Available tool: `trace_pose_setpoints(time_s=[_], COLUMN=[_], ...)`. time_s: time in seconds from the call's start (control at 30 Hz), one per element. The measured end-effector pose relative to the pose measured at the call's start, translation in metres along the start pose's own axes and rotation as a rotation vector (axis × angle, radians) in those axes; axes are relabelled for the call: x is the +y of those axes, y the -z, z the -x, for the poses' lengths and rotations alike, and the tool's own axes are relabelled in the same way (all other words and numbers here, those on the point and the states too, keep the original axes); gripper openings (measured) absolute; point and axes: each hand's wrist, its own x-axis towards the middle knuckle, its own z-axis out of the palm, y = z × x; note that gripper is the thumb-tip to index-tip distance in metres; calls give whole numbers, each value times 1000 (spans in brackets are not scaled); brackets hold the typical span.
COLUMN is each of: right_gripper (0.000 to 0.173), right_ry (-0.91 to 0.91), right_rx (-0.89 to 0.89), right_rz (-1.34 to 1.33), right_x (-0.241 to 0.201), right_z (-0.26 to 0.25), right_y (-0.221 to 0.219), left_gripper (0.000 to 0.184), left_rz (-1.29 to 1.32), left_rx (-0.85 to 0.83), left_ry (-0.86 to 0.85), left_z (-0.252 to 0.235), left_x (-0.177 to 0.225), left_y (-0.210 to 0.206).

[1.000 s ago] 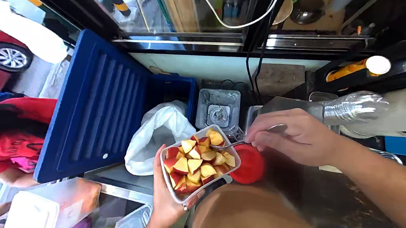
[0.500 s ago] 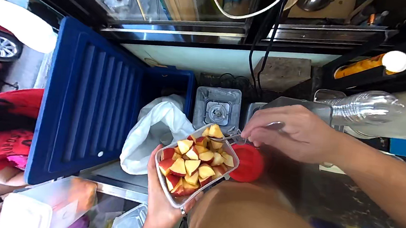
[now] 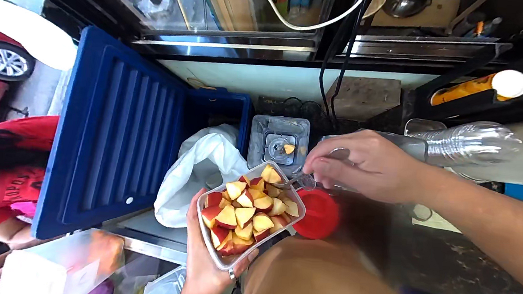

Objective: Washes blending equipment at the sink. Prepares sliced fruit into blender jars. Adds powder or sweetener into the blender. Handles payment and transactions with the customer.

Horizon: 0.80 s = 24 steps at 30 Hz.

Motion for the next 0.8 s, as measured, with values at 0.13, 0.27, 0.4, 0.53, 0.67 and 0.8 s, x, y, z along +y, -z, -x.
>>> trace_pose_setpoints(time_s=[0.13,0.27,0.4,0.53,0.67,0.8], right_gripper=[29,28,27,26,27,28], right_ry=[5,19,-42,-86,-94,-35], right_rx=[44,137,270,140,84,128], right_rz=[-48,-75,-347,-332,-273,-158], right_x=[1,0,-30,-48,-36,-30], right_z=[-7,-17,-22,-25,-28,-27], right_y=[17,36,19,-14,-5,19], left_gripper=[134,134,133,132,133,134], left_rz=[25,15,60,95,73,95], left_rx=[-5,-6,-40,-64,-65,-64], left_ry=[30,35,33,24,31,62], left_z=[0,1,-2,-3,-3,-4], left_x=[1,2,6,7,8,10], left_y=[1,-1,-4,-6,-7,-7])
